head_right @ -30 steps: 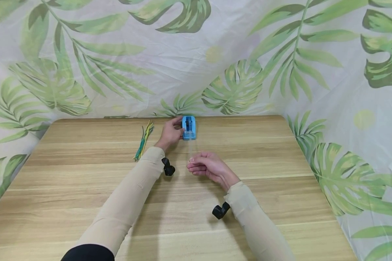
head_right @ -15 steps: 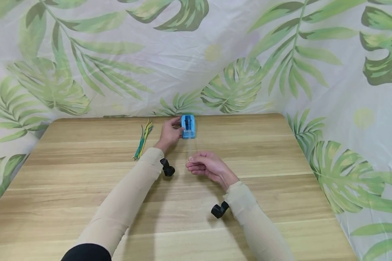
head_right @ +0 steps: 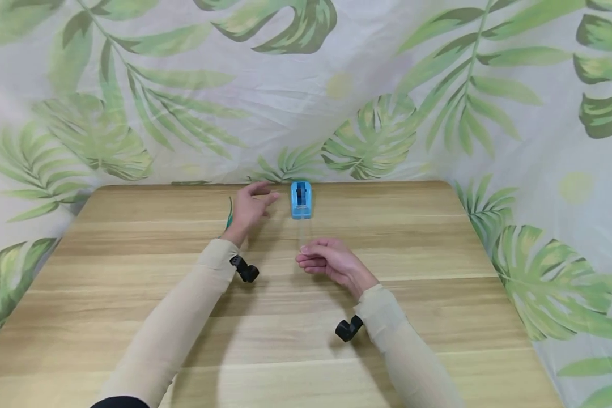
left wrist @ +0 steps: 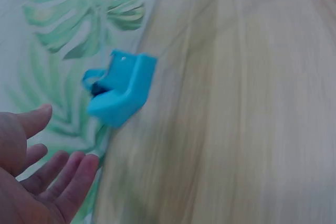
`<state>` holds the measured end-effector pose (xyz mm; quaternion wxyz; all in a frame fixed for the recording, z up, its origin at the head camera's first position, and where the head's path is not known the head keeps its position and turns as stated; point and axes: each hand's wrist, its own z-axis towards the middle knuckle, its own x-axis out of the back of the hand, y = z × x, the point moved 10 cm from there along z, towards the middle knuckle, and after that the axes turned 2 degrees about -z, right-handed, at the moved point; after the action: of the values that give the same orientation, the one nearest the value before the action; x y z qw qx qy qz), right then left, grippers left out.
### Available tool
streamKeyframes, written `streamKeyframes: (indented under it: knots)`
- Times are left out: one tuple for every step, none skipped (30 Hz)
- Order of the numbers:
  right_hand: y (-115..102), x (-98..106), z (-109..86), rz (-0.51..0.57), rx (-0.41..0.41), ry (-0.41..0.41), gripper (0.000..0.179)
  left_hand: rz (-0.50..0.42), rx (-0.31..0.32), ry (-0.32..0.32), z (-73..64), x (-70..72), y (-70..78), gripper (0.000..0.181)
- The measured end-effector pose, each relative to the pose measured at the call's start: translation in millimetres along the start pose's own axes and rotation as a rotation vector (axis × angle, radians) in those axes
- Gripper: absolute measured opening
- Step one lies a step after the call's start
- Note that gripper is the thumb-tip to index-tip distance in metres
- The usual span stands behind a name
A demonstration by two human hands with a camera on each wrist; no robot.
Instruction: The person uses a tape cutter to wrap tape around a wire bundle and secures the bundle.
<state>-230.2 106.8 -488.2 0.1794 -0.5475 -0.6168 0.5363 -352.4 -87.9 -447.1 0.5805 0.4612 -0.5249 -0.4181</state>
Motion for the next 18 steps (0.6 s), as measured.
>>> streamKeyframes:
  knots:
    - [0, -1, 0.2, -0.002, -0.002, -0.001, 0.009, 0.009, 0.001, 0.008, -1.6, 8.1, 0.0, 0.049]
    - [1, -1, 0.5, -0.004, -0.003, -0.001, 0.009, 0.021, 0.002, 0.019, -3.4, 16.6, -0.2, 0.049]
    - [1, -2, 0.6, -0.006, -0.004, -0.003, 0.009, 0.039, 0.002, 0.030, -4.9, 25.2, -0.8, 0.050]
    - [1, -3, 0.7, -0.008, -0.003, -0.006, 0.010, 0.056, 0.008, 0.042, -6.7, 33.8, -2.3, 0.050]
    - [2, -4, 0.5, -0.008, -0.004, -0.009, 0.010, 0.080, 0.011, 0.055, -8.7, 42.5, -3.6, 0.051]
    - [2, -4, 0.3, -0.007, -0.005, -0.012, 0.011, 0.112, 0.013, 0.066, -10.7, 50.8, -4.8, 0.052]
    - [2, -5, -0.1, -0.005, -0.006, -0.016, 0.013, 0.145, 0.021, 0.077, -13.1, 58.9, -6.3, 0.054]
    - [2, -6, -0.5, -0.003, -0.004, -0.019, 0.014, 0.175, 0.026, 0.090, -15.5, 66.8, -7.7, 0.055]
    - [2, -6, -1.1, 0.000, -0.002, -0.022, 0.015, 0.205, 0.034, 0.099, -17.6, 73.4, -9.6, 0.057]
    - [1, -6, -1.7, 0.004, 0.001, -0.025, 0.017, 0.228, 0.047, 0.106, -20.0, 79.2, -11.7, 0.059]
    - [1, -6, -2.4, 0.008, 0.002, -0.028, 0.018, 0.250, 0.063, 0.110, -22.3, 84.5, -14.3, 0.061]
    - [0, -6, -2.7, 0.012, 0.004, -0.031, 0.019, 0.268, 0.084, 0.111, -24.6, 89.1, -17.4, 0.064]
    - [0, -7, -3.0, 0.015, 0.006, -0.034, 0.020, 0.275, 0.107, 0.110, -26.9, 92.9, -21.2, 0.068]
    - [0, -7, -3.0, 0.015, 0.008, -0.038, 0.022, 0.288, 0.129, 0.104, -28.9, 96.1, -24.9, 0.071]
    - [0, -8, -2.8, 0.017, 0.008, -0.041, 0.022, 0.303, 0.150, 0.095, -30.8, 98.9, -28.8, 0.075]
    - [1, -9, -2.4, 0.017, 0.007, -0.044, 0.023, 0.320, 0.167, 0.084, -33.0, 101.0, -32.6, 0.079]
    - [1, -10, -1.8, 0.017, 0.005, -0.045, 0.023, 0.338, 0.178, 0.071, -34.8, 102.7, -36.2, 0.082]
    - [2, -11, -1.2, 0.019, 0.003, -0.046, 0.024, 0.359, 0.185, 0.056, -36.4, 103.8, -39.4, 0.084]
